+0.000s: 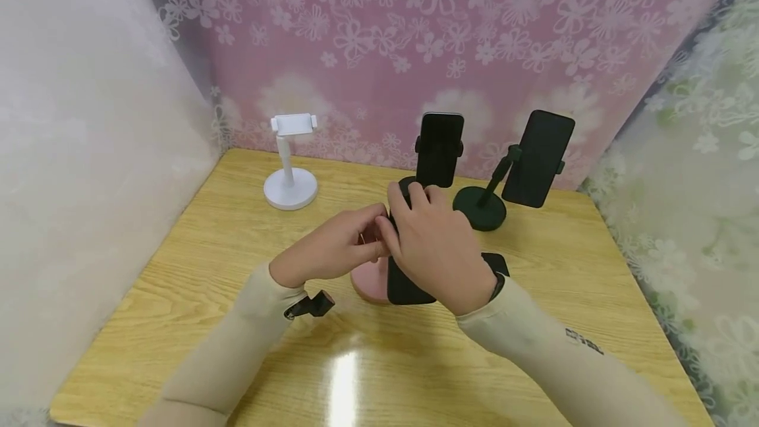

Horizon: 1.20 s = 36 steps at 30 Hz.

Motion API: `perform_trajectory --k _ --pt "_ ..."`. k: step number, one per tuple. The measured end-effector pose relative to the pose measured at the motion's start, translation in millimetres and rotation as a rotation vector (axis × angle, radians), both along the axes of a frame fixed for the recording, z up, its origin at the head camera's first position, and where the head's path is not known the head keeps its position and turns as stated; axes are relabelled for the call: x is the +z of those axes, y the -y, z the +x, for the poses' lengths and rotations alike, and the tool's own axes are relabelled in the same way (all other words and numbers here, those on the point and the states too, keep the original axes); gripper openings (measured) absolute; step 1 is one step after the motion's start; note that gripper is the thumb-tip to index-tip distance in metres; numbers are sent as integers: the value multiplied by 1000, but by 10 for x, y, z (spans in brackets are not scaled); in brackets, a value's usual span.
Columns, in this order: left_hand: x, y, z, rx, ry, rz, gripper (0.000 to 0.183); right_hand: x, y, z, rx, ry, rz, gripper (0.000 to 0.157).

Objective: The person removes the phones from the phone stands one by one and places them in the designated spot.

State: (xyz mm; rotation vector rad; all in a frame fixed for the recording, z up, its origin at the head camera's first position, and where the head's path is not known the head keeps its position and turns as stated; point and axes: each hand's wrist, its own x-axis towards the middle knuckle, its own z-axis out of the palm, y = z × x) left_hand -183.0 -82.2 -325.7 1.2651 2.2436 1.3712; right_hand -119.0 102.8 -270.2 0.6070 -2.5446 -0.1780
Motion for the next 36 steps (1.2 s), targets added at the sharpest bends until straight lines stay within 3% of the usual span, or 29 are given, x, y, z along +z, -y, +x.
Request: perform_trajectory --k 5,11,14,24,36 --pt "-99 -17 -34 3 81 62 11 -27 -45 -91 67 20 24 38" --pt "-336 -105 -98 -34 349 283 13 24 -81 -173 129 69 28 30" --pt "-389 -130 -87 -37 421 320 14 58 -83 -189 144 95 46 32" --pt "-366 -111 -49 -30 395 340 15 71 -99 -260 157 126 24 27" --pt "-338 -105 -32 -20 400 312 16 159 -103 -220 83 309 -15 33"
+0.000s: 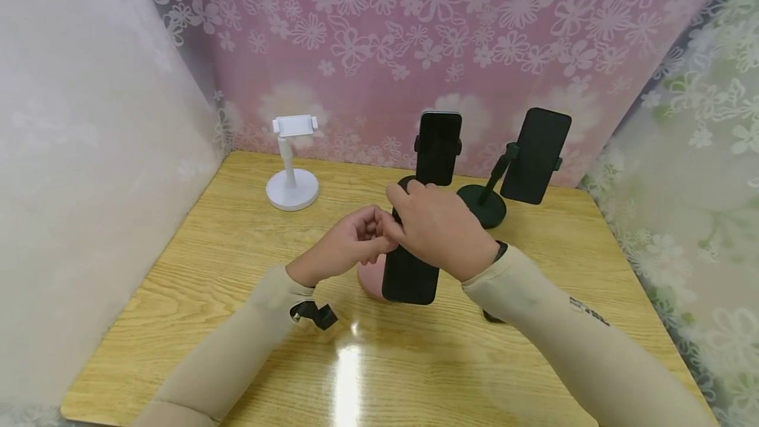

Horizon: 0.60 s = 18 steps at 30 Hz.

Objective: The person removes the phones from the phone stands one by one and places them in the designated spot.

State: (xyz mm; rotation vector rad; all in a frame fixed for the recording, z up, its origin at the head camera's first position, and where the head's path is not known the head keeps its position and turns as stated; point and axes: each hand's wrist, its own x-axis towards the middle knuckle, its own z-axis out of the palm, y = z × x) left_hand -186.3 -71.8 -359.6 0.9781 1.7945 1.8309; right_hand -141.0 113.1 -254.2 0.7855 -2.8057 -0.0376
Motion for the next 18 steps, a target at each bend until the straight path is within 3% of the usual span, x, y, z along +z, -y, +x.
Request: perform_trajectory --k 6,10,18 --pt "-5 -51 36 -20 -2 31 16 -19 -9 50 -48 -9 -29 29" --pt "-30 -100 66 -16 38 42 14 -69 -47 72 -49 -57 -60 27" --pt "-111 -224 102 -166 365 189 6 -89 -115 100 11 -78 -47 33"
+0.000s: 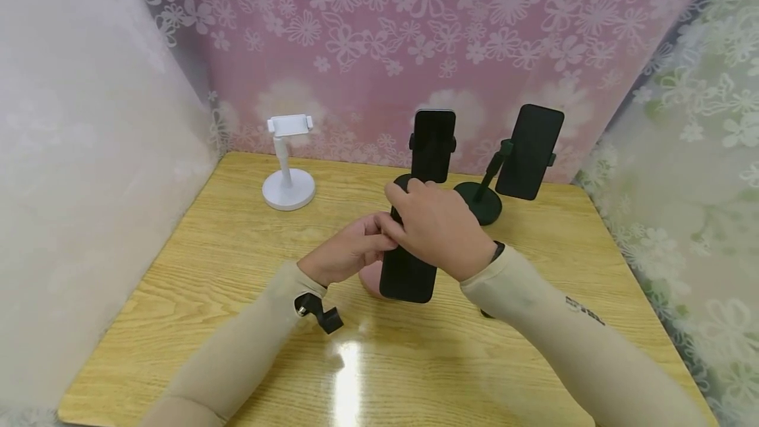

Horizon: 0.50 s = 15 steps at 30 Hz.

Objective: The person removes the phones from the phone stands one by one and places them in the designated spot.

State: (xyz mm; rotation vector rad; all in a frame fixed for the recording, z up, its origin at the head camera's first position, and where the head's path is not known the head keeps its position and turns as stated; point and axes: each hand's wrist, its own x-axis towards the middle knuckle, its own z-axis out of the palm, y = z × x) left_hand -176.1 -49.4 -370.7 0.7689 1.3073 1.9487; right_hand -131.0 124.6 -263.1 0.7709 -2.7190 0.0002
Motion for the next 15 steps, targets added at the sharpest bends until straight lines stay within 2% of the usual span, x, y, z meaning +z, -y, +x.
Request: perform_trajectory --k 2,9,12,15 --pt "-15 -14 -1 -18 29 28 8 -6 6 -11 6 3 -1 30" --pt "-24 -44 2 -31 30 38 33 -47 14 -9 12 -34 -17 22" --pt "-24 -47 3 -18 37 27 35 -63 18 23 25 -90 -1 23" --pt "-18 -47 10 -14 43 18 28 -74 24 62 32 -162 23 26"
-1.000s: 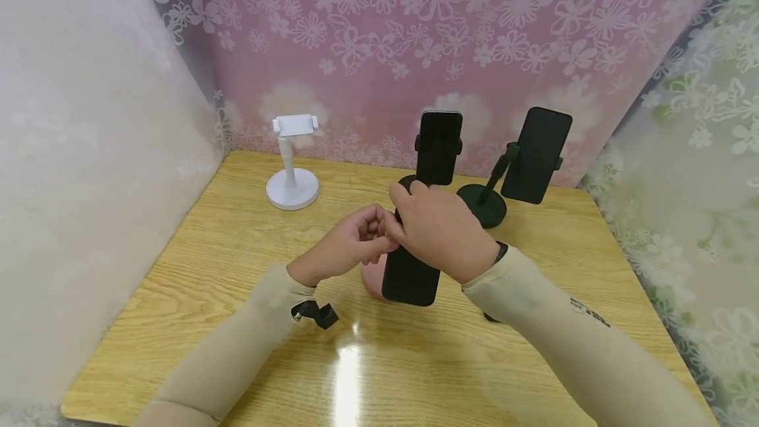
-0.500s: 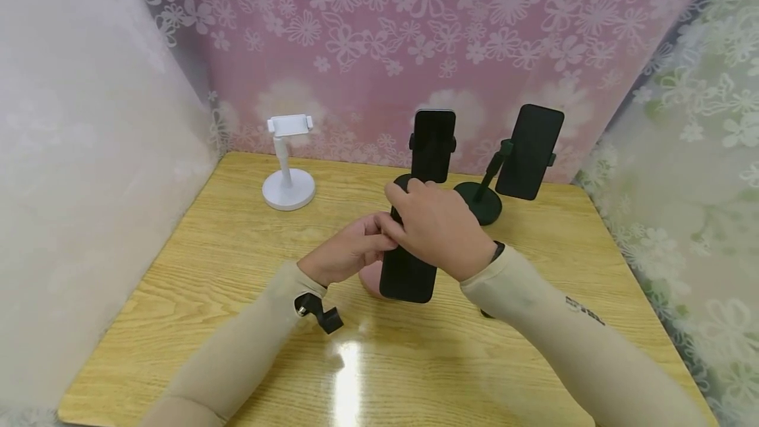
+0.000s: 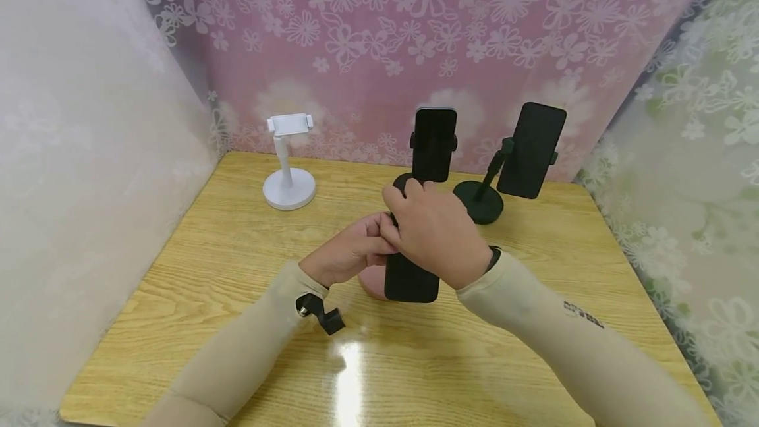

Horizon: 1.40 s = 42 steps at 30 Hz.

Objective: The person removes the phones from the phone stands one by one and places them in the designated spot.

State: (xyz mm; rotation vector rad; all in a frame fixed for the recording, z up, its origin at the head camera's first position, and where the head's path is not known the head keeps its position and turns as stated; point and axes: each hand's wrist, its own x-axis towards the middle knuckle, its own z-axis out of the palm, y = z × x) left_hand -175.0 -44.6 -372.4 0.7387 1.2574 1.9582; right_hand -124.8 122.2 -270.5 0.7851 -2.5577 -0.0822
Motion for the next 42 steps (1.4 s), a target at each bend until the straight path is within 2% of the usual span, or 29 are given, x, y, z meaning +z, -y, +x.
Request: perform_trajectory --k 5,10,14,18,22,28,33,42 --pt "23 6 8 4 -1 -7 35 -6 1 13 7 -76 7 29" --pt "34 42 -15 89 -189 -84 15 10 -20 -6 36 -48 5 30" --pt "73 80 -16 168 -324 -107 23 -7 -46 -41 48 -21 3 28" --pt "99 85 -22 197 -446 -96 17 -25 -83 -63 42 9 2 26" --pt "101 102 -30 210 -515 -128 18 -34 -89 -61 42 25 -3 25" --pt "117 139 -21 286 -631 -200 19 -38 -65 -51 21 24 -21 25" --pt "109 145 -21 288 -662 -168 25 -21 -37 -39 -6 63 -32 26" --pt "121 150 -21 269 -641 -133 24 33 -23 -57 -35 118 -25 27"
